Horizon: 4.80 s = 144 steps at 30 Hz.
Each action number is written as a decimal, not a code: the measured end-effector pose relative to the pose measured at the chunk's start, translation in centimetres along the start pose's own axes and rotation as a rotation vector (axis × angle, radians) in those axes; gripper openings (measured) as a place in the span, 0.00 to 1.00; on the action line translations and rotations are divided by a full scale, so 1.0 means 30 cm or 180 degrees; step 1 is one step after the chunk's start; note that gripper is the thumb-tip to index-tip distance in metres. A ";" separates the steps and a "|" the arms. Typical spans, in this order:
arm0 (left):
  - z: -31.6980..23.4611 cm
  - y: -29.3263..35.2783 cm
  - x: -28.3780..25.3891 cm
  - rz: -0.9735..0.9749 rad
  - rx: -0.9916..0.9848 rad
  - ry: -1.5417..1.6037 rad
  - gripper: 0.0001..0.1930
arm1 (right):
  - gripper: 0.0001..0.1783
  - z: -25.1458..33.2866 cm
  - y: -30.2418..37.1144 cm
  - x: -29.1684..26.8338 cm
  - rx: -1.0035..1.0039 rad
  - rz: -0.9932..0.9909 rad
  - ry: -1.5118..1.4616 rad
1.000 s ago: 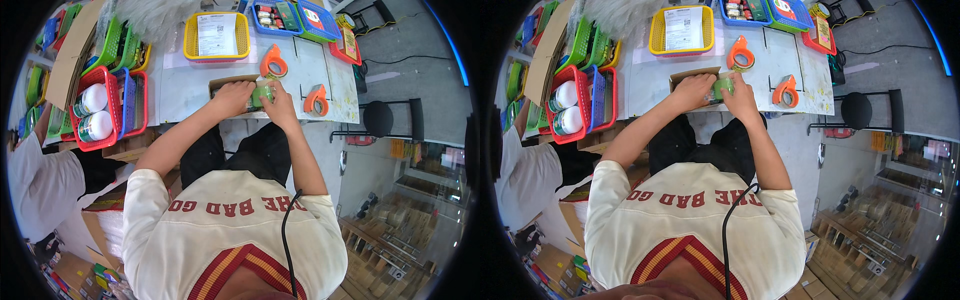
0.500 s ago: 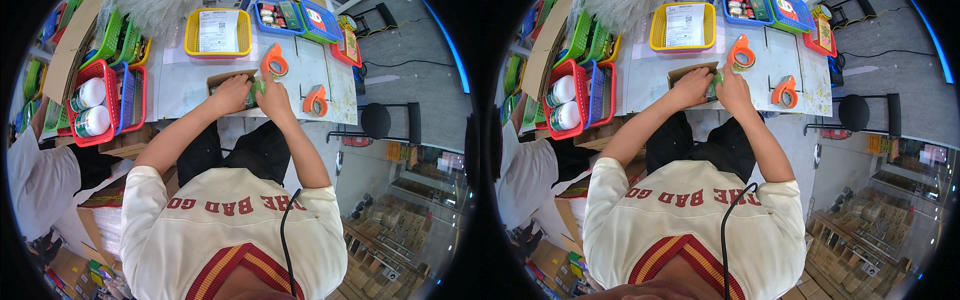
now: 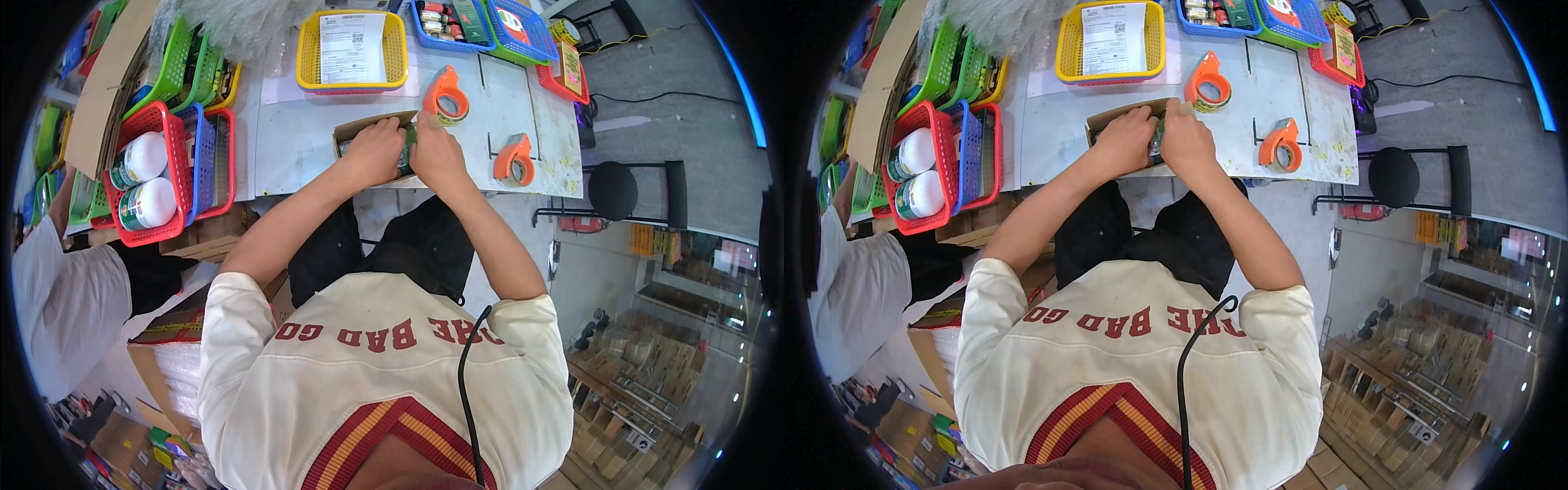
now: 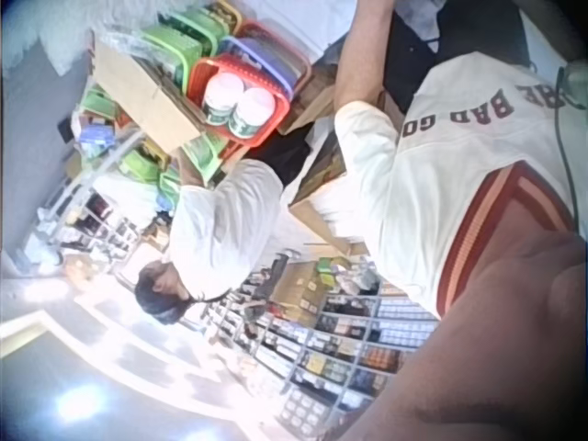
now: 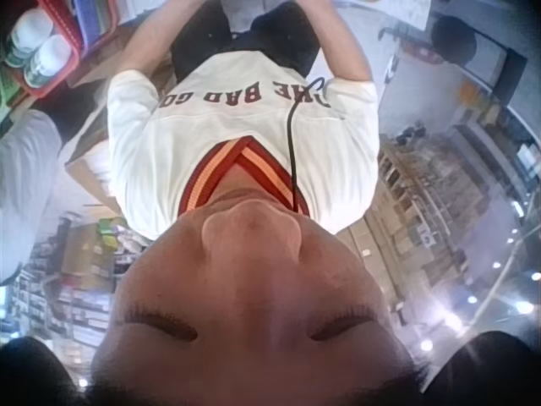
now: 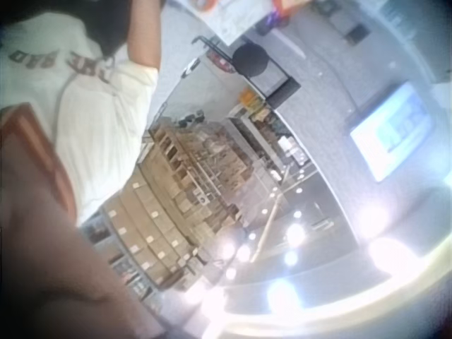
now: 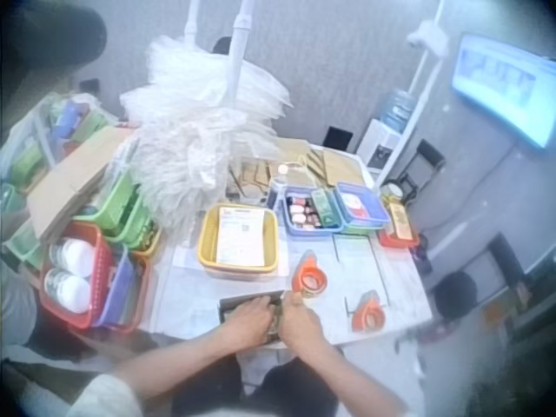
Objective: The person affixes a shipping label to a small box using a handheld tape dispenser, wraps the box in bubble wrap, secures it with tape, and places it into a larger cardboard box.
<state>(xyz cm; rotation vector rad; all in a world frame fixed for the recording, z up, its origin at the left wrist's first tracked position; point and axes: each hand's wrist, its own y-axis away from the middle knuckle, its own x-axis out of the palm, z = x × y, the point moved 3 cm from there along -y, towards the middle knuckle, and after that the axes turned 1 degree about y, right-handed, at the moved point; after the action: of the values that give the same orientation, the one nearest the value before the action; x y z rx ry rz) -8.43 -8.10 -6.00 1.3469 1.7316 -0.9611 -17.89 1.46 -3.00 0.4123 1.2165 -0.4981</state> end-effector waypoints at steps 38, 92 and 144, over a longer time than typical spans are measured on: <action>0.005 0.011 0.028 0.0178 0.0025 -0.0425 0.21 | 0.06 -0.043 -0.075 0.014 -0.0765 0.0214 0.0031; -0.020 0.262 0.051 -0.2672 -0.1005 0.2928 0.36 | 0.18 -0.239 -0.120 0.104 -0.0487 -0.0742 -0.0025; 0.196 0.212 0.165 -0.1900 -0.1841 0.3286 0.25 | 0.13 -0.146 0.222 0.275 -0.0043 -0.0995 -0.3435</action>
<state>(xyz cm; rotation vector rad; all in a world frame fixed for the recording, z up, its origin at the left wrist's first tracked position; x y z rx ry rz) -2.56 -10.06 -13.79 0.9646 2.9835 0.1132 -15.36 8.18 -11.94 -0.0922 0.2264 -0.8311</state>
